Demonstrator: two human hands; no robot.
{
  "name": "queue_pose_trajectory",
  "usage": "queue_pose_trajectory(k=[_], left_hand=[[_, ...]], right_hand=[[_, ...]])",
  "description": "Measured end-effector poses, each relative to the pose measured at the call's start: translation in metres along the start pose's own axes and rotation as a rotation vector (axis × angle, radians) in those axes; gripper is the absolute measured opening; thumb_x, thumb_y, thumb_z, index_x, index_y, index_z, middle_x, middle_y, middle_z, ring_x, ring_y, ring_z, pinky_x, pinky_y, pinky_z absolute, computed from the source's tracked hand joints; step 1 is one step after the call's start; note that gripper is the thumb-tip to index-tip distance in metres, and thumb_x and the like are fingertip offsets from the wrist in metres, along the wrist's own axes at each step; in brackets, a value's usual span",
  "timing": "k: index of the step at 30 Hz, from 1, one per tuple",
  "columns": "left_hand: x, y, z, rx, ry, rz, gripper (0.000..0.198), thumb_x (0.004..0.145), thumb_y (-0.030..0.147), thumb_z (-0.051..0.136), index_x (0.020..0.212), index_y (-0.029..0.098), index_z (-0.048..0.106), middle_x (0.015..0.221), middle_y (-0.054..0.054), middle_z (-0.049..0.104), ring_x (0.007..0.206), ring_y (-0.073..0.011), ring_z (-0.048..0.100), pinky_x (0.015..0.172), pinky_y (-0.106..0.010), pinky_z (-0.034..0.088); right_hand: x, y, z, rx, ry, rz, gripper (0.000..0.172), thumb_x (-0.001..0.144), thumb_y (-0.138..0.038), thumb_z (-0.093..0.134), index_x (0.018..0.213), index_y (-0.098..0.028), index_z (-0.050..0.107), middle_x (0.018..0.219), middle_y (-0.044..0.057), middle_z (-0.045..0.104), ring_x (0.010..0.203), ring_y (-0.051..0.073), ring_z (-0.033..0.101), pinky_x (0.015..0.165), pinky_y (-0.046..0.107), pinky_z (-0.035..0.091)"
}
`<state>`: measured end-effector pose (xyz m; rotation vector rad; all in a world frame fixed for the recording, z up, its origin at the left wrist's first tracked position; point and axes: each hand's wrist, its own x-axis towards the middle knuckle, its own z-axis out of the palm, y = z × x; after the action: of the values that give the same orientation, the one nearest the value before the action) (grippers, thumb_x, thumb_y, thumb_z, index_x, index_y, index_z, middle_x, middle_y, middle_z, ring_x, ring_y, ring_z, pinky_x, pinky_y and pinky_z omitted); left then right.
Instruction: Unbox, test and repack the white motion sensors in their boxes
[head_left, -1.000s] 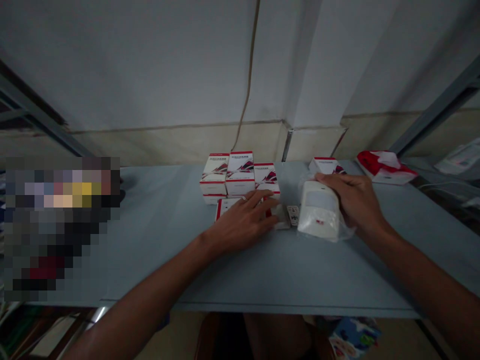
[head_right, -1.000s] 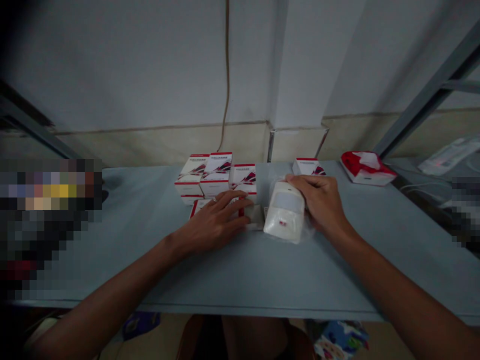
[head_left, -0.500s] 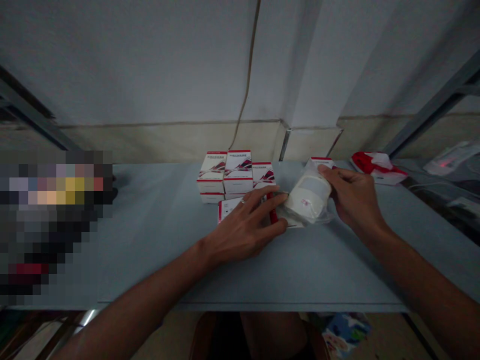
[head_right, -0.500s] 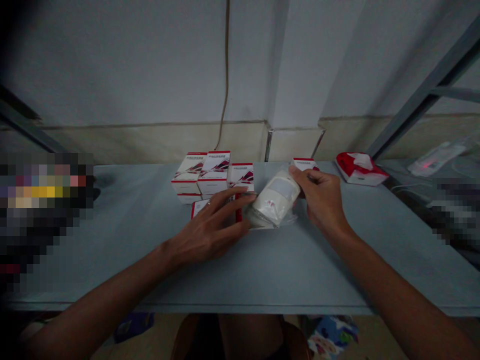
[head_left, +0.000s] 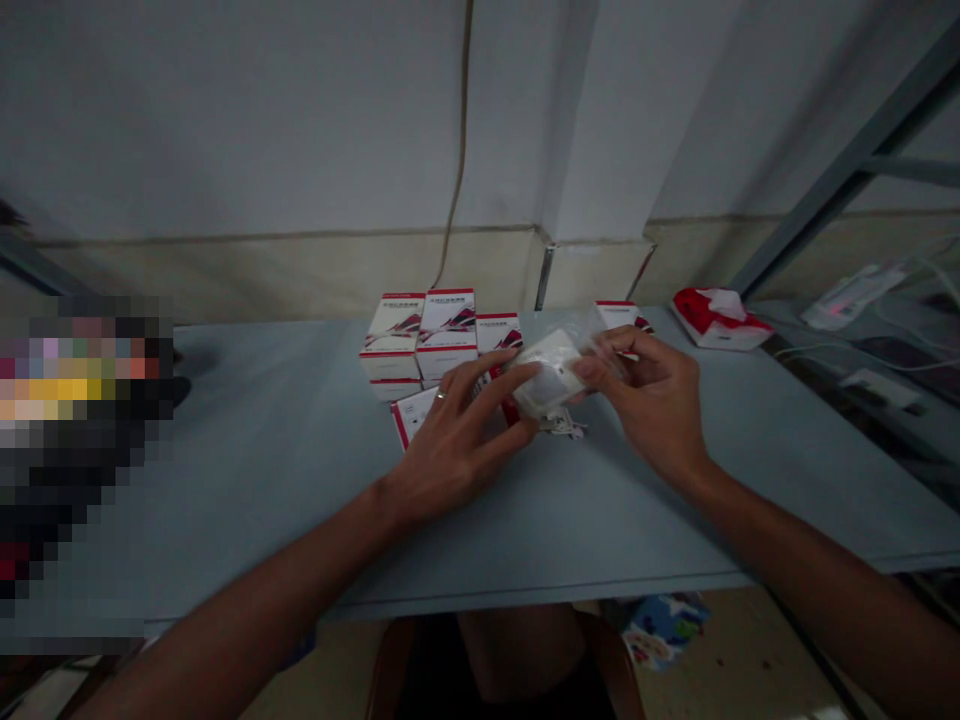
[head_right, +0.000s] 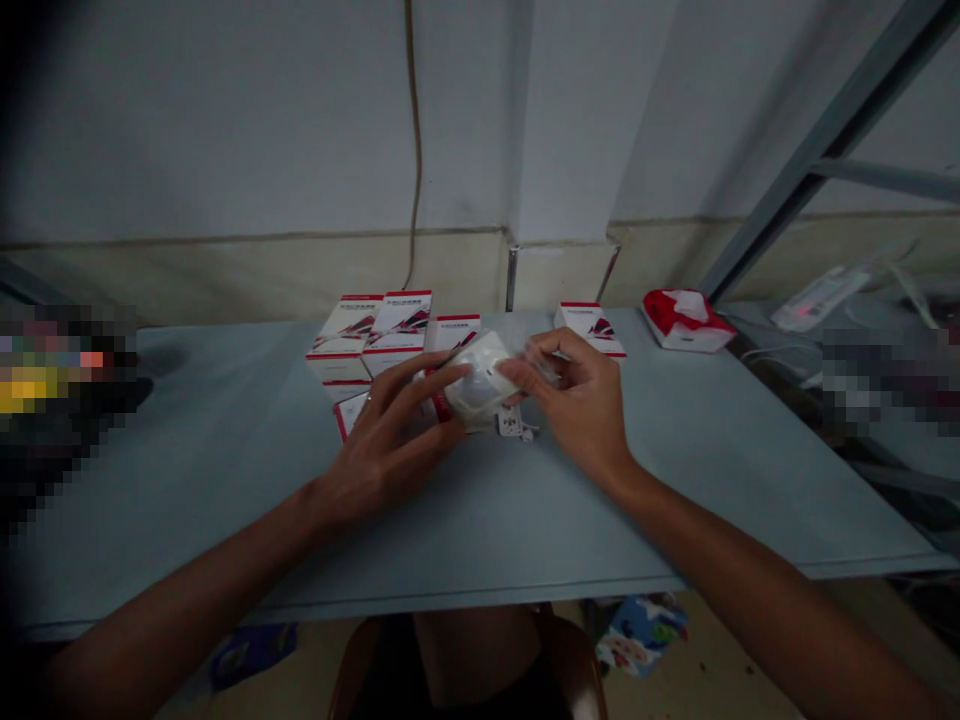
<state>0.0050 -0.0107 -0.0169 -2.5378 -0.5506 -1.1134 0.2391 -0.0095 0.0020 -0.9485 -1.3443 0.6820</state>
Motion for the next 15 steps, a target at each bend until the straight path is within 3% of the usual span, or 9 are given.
queue_pose_trajectory(k=[4, 8, 15], left_hand=[[0.000, 0.001, 0.000, -0.046, 0.092, -0.030, 0.018, 0.094, 0.014, 0.072, 0.109, 0.020, 0.064, 0.147, -0.012, 0.056, 0.146, -0.0334, 0.047, 0.112, -0.056, 0.054], [0.001, 0.007, 0.000, -0.054, 0.102, -0.027, 0.021, 0.093, 0.015, 0.075, 0.112, 0.019, 0.065, 0.139, -0.011, 0.064, 0.141, -0.0324, 0.049, 0.112, -0.054, 0.055], [0.002, 0.009, -0.002, 0.007, 0.147, -0.099, 0.027, 0.095, 0.018, 0.074, 0.119, 0.019, 0.063, 0.125, -0.011, 0.073, 0.131, -0.0293, 0.056, 0.106, -0.050, 0.057]], right_hand=[[-0.005, 0.003, 0.000, -0.217, -0.047, -0.255, 0.005, 0.087, -0.027, 0.084, 0.087, -0.027, 0.079, 0.091, 0.001, 0.077, 0.089, 0.019, 0.070, 0.078, 0.038, 0.063], [-0.007, 0.008, -0.001, -0.361, -0.249, -0.526, 0.010, 0.094, -0.028, 0.077, 0.102, -0.031, 0.083, 0.104, 0.003, 0.083, 0.116, 0.028, 0.065, 0.098, 0.052, 0.054], [-0.010, -0.002, -0.006, -0.501, -0.500, -0.627, 0.023, 0.100, -0.029, 0.066, 0.117, -0.027, 0.081, 0.126, 0.007, 0.076, 0.143, 0.035, 0.043, 0.117, 0.062, 0.037]])
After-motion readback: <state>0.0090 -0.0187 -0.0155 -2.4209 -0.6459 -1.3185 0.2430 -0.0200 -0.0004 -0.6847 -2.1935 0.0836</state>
